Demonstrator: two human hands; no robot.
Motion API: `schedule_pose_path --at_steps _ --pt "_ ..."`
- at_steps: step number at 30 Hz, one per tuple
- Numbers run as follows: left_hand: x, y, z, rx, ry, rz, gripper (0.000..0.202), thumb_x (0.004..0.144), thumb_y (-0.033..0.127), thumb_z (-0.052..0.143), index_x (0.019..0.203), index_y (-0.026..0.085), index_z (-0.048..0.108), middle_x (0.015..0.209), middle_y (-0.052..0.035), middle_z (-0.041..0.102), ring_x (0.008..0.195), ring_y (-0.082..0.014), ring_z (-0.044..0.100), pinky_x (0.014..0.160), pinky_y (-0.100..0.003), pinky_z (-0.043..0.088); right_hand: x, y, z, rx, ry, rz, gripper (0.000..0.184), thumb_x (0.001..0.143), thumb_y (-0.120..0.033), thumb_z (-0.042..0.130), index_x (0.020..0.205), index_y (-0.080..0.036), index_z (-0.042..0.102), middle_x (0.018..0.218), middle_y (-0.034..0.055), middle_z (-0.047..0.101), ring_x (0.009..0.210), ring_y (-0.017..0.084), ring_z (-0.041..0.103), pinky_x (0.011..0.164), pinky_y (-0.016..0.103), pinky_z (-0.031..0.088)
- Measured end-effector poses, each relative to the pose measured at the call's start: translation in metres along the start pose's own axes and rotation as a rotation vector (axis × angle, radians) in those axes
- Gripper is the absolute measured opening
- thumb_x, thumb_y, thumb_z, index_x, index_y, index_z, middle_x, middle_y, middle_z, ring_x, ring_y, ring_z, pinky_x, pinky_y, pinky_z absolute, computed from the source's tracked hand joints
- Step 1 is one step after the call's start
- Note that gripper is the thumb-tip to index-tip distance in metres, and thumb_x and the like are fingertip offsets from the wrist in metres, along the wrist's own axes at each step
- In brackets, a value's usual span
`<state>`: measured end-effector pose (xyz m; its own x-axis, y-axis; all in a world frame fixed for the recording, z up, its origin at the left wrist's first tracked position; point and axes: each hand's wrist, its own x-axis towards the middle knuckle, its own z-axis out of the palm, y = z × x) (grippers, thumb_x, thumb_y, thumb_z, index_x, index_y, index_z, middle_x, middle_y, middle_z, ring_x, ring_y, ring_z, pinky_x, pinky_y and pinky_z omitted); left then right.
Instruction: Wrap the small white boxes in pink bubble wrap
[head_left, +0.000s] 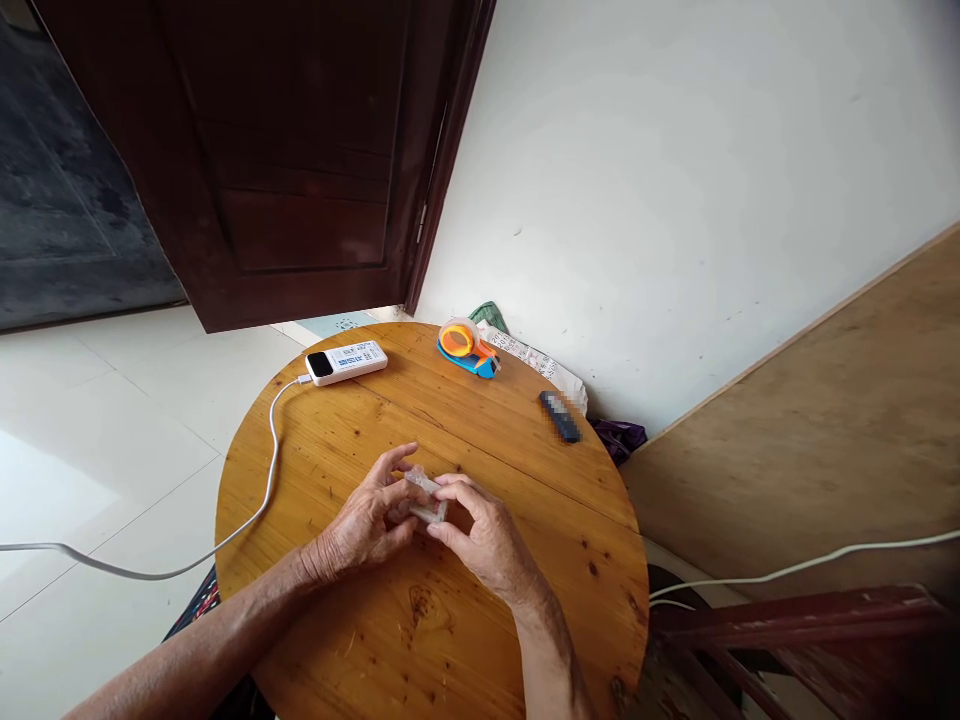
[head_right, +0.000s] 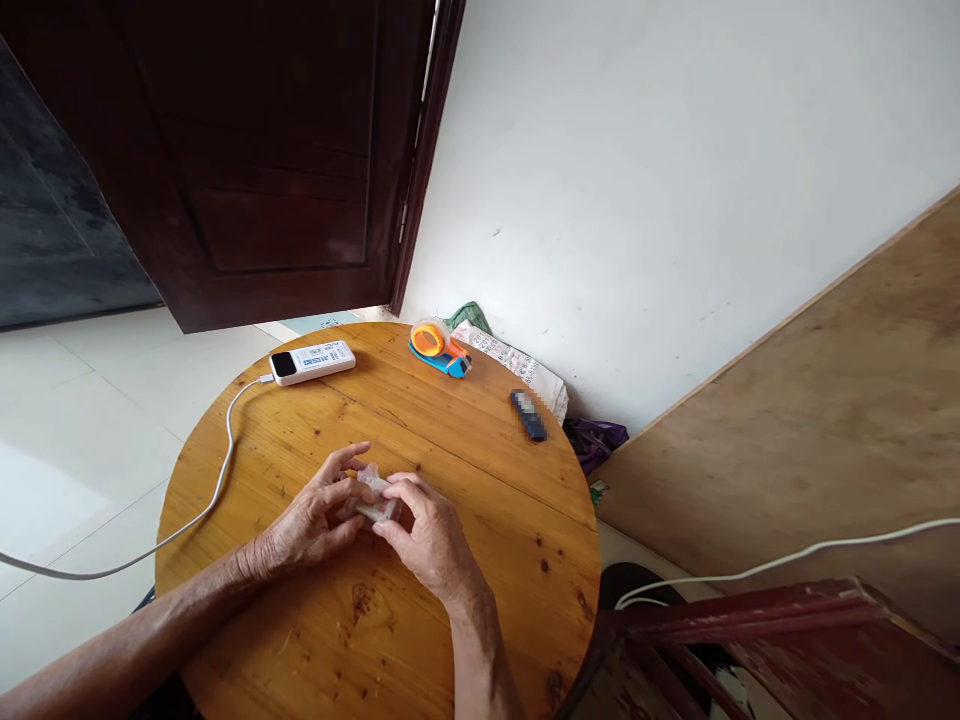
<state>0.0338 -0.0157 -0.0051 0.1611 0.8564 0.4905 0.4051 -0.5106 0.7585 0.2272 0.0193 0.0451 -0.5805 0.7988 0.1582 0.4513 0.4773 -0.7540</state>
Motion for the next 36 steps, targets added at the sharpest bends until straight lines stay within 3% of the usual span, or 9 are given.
schedule_pose_path --at_steps 9,16,22,28,32,36 --pt "0.000 -0.001 0.001 -0.001 -0.005 -0.013 0.031 0.072 -0.001 0.056 0.095 0.018 0.065 0.146 -0.0113 0.030 0.120 -0.0252 0.051 0.095 -0.040 0.051 0.000 -0.003 -0.001 -0.020 -0.024 0.009 0.020 0.077 -0.007 0.063 0.087 -0.024 0.058 0.114 0.0015 0.064 0.111 0.019 0.060 0.094 0.031 0.044" --pt "0.000 0.005 -0.008 -0.097 -0.038 -0.095 0.038 0.066 0.005 0.056 0.102 0.019 0.059 0.150 -0.0120 0.029 0.130 -0.0308 0.044 0.102 -0.046 0.046 0.000 -0.004 0.000 -0.022 0.019 0.057 0.037 0.076 -0.011 0.065 0.108 -0.026 0.057 0.107 0.0013 0.067 0.096 0.019 0.063 0.087 0.031 0.047" --pt "0.003 0.002 -0.011 -0.190 0.051 -0.138 0.038 0.071 0.013 0.057 0.108 0.020 0.059 0.145 -0.0132 0.040 0.132 -0.0315 0.044 0.107 -0.046 0.042 0.000 -0.002 -0.001 0.000 0.003 -0.037 0.029 0.079 -0.010 0.063 0.103 -0.026 0.061 0.112 0.0015 0.065 0.104 0.018 0.062 0.091 0.029 0.046" --pt "0.002 -0.004 -0.010 -0.234 0.021 -0.186 0.046 0.072 0.013 0.056 0.118 0.021 0.058 0.144 -0.0125 0.043 0.135 -0.0316 0.041 0.105 -0.045 0.043 0.000 -0.002 -0.001 -0.020 -0.014 -0.016 0.028 0.077 -0.005 0.062 0.097 -0.026 0.060 0.108 -0.0001 0.065 0.097 0.016 0.063 0.087 0.027 0.047" --pt "0.001 -0.005 -0.010 -0.252 0.014 -0.204 0.059 0.074 0.017 0.059 0.132 0.019 0.048 0.143 -0.0147 0.043 0.131 -0.0310 0.046 0.105 -0.046 0.043 -0.001 -0.004 -0.002 -0.028 0.001 0.001 0.027 0.075 -0.006 0.063 0.094 -0.025 0.059 0.103 -0.0008 0.068 0.095 0.016 0.064 0.086 0.027 0.046" --pt "0.001 -0.004 -0.010 -0.299 -0.078 -0.288 0.074 0.073 0.016 0.060 0.143 0.017 0.035 0.139 -0.0154 0.048 0.127 -0.0293 0.050 0.109 -0.047 0.041 -0.001 -0.005 -0.003 -0.067 0.024 0.027 0.028 0.075 -0.009 0.065 0.097 -0.025 0.060 0.099 -0.0005 0.070 0.091 0.018 0.065 0.083 0.028 0.048"
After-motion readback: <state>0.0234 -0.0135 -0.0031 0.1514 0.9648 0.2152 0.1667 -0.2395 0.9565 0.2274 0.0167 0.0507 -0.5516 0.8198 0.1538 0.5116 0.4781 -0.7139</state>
